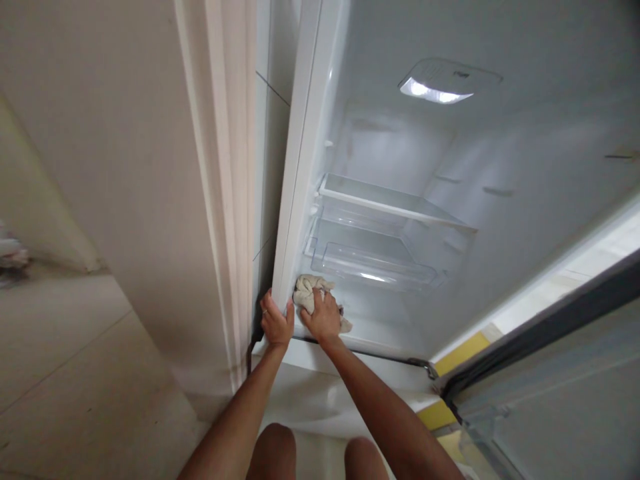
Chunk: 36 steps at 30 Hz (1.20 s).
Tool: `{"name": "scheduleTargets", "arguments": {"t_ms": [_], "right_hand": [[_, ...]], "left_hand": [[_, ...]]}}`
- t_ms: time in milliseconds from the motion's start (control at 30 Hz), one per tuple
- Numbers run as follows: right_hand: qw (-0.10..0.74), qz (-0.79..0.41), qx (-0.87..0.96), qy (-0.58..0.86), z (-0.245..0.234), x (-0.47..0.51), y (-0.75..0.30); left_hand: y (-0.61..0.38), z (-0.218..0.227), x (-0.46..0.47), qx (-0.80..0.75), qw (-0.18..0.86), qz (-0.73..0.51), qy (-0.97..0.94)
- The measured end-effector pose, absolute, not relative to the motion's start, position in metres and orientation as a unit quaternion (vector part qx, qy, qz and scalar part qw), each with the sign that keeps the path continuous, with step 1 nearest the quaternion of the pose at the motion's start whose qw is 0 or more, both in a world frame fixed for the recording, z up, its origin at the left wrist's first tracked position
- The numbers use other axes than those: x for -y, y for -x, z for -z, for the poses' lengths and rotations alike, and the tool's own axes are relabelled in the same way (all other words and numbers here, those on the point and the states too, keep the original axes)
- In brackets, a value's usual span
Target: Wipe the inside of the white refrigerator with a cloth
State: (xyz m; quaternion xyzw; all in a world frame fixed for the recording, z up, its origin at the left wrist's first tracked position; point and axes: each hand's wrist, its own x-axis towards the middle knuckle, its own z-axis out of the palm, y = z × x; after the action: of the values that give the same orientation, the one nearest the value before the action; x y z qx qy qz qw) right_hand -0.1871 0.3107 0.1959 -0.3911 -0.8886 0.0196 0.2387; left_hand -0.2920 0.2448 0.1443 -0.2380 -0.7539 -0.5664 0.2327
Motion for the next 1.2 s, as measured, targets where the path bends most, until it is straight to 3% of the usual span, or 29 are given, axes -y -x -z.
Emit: {"name": "scheduleTargets", "arguments": {"t_ms": [500, 700, 867, 1200], "right_hand": [[0.237, -0.019, 0.881, 0.408, -0.195, -0.311, 0.189], [0.255, -0.106, 0.858, 0.434, -0.201, -0.313, 0.191], [0.389, -0.340, 0.721, 0.462, -0.203, -0.325, 0.195], [0.575, -0.540, 0.466, 0.400, -0.208, -0.407, 0.175]], "left_hand": [[0.293, -0.148, -0.235, 0.749, 0.142, 0.608, 0.223], [0.295, -0.149, -0.230, 0.750, 0.119, 0.614, 0.216], [0.293, -0.152, -0.228, 0.760, 0.052, 0.617, 0.197], [0.294, -0.155, -0.233, 0.780, 0.070, 0.598, 0.172]]}}
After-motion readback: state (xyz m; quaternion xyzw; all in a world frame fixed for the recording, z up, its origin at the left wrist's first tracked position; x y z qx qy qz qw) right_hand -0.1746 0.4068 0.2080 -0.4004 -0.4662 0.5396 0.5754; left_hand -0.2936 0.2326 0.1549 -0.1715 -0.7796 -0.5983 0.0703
